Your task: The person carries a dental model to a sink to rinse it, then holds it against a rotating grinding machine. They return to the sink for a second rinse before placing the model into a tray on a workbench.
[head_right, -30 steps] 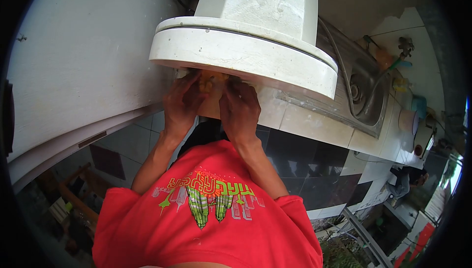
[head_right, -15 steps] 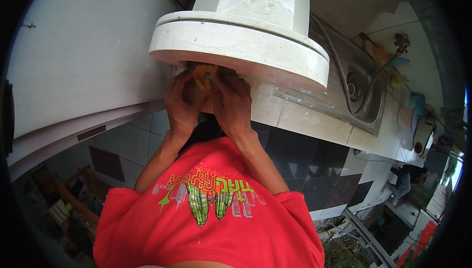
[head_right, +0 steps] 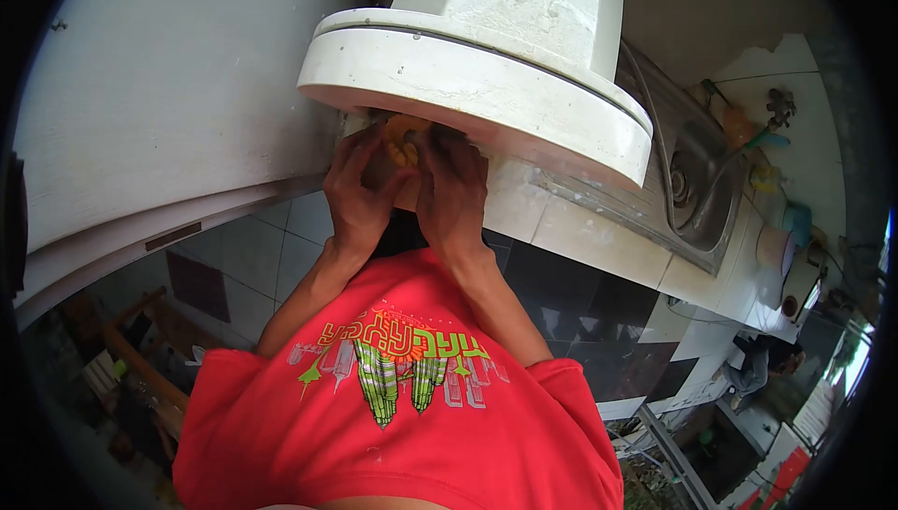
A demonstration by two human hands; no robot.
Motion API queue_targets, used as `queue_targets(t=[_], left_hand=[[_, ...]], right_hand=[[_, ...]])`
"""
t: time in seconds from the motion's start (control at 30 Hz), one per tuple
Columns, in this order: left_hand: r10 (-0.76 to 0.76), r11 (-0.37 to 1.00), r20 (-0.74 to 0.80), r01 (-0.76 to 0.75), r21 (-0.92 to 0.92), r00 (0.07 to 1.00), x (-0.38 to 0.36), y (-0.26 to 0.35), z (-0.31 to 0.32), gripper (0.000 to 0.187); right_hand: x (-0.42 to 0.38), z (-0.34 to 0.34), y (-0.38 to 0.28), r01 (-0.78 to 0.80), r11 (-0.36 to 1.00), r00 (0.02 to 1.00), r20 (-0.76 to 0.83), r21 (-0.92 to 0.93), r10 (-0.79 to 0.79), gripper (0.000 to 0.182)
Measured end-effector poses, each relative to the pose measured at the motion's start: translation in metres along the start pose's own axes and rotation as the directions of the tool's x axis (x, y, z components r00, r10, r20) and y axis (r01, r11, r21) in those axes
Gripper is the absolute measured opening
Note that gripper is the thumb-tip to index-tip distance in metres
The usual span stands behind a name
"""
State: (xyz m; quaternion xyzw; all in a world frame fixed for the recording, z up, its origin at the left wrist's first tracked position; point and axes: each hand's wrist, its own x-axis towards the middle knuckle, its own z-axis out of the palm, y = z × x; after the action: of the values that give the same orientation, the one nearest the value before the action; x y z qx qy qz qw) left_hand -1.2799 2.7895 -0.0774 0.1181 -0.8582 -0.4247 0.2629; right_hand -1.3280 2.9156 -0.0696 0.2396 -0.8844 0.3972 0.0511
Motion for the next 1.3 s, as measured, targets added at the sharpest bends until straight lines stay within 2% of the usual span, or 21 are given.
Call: queue_targets(t=[0.43,0.5,0.7,1.3], left_hand=[[0.0,1.0,-0.018,0.0,-0.009,1.0,0.0003,0.0001,0.0022,0.065],[0.0,1.0,-0.021,0.0,0.001,1.0,0.0011,0.001,0.0018,0.064],[-0.002,1.0,-0.013,0.002,0.003,1.0,0.0026,0.0016,0.0009,0.064],[0.007,0.999,0.047,-0.006,-0.039,0.999,0.0074,-0.0029,-0.0021,0.066]], right_hand=[[0.0005,0.0001,-0.0014,0.021,1.0,1.0,0.011,-0.02,-0.021,0.04],[-0.0016,0.0033,0.0037,0.017,1.0,0.999,0.034,0.007,-0.017,0.047],[-0.0013,0.0042,0.0039,0.054,0.998,0.999,0.004,-0.024,-0.054,0.047],[-0.0036,0.0052,0.0048,0.028,1.0,1.0,0.0,-0.012,-0.028,0.05]])
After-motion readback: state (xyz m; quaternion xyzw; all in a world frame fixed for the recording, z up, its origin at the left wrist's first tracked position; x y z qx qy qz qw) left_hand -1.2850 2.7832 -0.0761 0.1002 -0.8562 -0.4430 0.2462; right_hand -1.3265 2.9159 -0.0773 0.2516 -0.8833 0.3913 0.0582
